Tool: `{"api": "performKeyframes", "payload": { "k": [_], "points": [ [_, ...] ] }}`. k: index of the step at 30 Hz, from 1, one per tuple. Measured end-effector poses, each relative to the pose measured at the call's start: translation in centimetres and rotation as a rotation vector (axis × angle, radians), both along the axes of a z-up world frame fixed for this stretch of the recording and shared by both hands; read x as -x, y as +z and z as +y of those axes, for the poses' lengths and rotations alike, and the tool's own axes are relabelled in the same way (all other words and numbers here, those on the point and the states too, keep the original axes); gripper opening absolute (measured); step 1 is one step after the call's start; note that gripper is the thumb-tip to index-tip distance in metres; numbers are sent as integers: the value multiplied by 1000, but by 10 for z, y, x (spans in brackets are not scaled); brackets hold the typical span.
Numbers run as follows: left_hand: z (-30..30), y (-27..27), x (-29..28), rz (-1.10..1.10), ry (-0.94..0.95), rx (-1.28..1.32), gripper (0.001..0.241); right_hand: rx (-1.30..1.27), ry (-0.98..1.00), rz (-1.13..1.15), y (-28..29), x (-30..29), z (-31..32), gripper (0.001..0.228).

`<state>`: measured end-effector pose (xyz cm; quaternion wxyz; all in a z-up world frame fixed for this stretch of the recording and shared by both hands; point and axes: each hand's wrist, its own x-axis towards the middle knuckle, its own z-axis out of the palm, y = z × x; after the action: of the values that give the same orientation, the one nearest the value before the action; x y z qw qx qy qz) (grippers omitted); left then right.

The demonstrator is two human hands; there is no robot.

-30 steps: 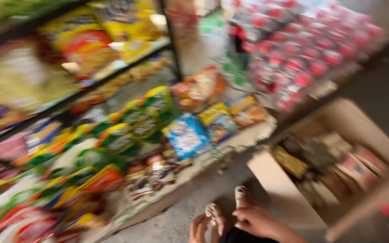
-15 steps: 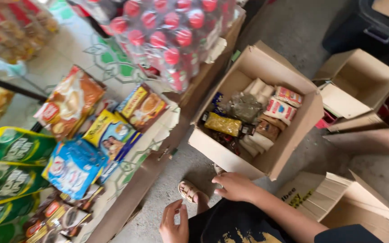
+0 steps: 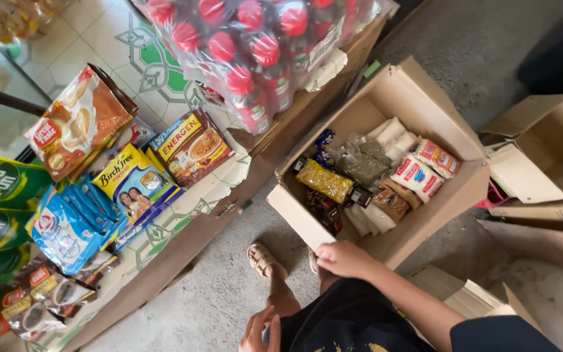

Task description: Organize and place snack and beverage products onto retail display shelves.

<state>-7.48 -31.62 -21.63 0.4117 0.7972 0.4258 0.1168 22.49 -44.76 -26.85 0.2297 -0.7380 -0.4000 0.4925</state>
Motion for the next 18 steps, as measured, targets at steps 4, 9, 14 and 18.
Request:
{"api": "performKeyframes", "payload": {
  "k": [4,9,14,18],
  "points": [
    [-32,-37,24,216,120,77,20,14,-387,-57,-78,-53,-16,22],
    [-45,-38,27,285,171,103,27,262,-1048,-119,-117,-109,-39,22],
    [-48,-39,29,300,156,93,30,242,-1295,311,-191,-131,-68,36],
    [-48,-31,27,325,122,108,33,73,-1348,449,-206,-118,-63,31]
  ]
}}
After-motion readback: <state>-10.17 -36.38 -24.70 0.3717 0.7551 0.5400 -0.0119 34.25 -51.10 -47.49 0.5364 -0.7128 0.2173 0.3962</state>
